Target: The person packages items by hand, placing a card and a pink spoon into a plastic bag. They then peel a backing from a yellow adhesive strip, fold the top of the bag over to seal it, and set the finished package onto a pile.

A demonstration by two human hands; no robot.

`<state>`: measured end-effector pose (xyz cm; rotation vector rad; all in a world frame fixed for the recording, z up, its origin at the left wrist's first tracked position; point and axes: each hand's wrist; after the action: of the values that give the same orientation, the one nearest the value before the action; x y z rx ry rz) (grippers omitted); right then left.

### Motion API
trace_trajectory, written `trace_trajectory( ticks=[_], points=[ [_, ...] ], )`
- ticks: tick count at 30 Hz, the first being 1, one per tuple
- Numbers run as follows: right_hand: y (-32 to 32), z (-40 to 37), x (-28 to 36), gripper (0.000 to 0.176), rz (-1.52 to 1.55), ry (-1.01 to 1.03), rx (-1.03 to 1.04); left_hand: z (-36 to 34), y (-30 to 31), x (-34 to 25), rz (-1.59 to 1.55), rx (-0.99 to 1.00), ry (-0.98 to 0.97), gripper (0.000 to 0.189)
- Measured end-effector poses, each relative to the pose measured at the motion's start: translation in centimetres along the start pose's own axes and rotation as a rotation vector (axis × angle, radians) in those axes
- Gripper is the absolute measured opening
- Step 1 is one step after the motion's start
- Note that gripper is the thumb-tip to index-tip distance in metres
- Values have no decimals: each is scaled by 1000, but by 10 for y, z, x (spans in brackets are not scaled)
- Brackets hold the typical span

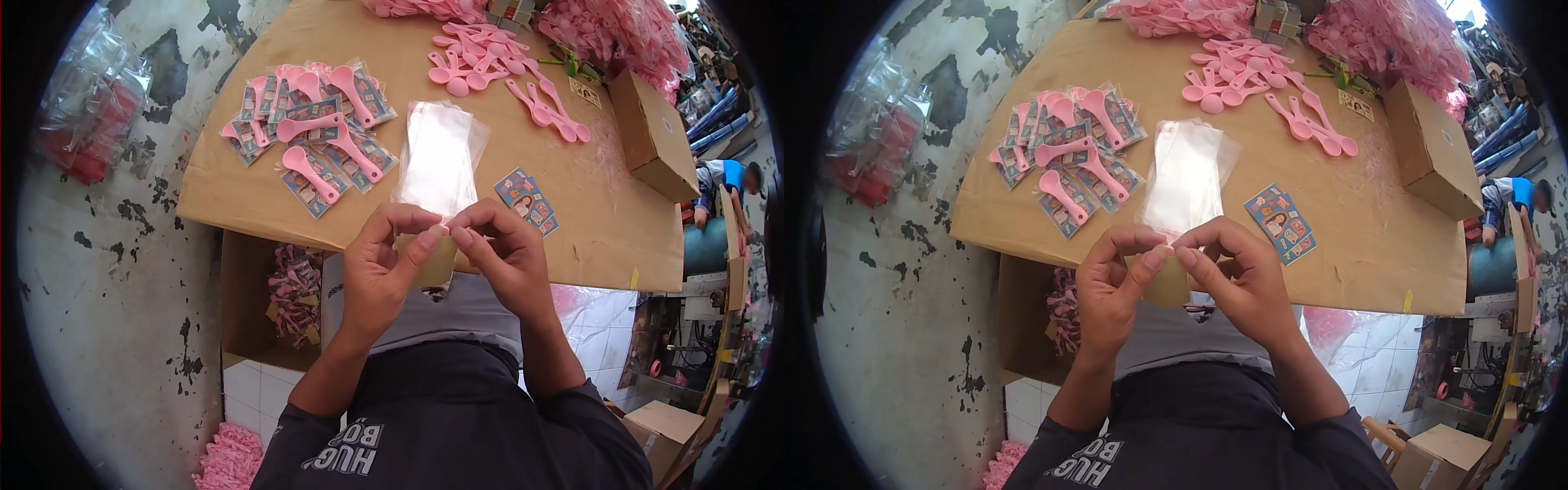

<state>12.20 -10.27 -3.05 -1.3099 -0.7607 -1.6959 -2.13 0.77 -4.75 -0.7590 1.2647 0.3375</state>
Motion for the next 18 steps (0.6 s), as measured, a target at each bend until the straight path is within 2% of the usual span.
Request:
trace_trajectory(
  ticks=[3,5,8,10,13,14,16,18],
  points=[
    [5,2,2,15,70,-97,28,-2,2,-5,-32,7,70,19],
    [10,2,-2,15,69,-93,18,-3,6,-7,-59,28,91,21],
    [9,3,-1,14,71,-60,-22,-3,6,-9,60,5,107,21],
    [12,2,0,12,78,-34,-53,-4,2,-14,57,3,89,16],
    [23,3,3,10,116,31,58,-6,6,-15,66,37,27,11],
    [24,4,5,12,125,34,79,-6,11,-13,66,40,28,11],
    [26,3,6,16,134,37,98,-6,20,-5,190,138,-88,10],
    [27,2,6,20,158,41,106,-6,18,-4,170,144,-90,9]
  ],
)
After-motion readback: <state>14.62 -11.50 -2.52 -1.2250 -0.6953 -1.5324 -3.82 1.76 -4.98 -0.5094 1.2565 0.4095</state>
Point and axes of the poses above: each hand's wrist, its own z-axis towards the middle knuckle, its own y-axis out of the back of the hand, x = y × z, and after that the axes turned 6 degrees about y, right-handed
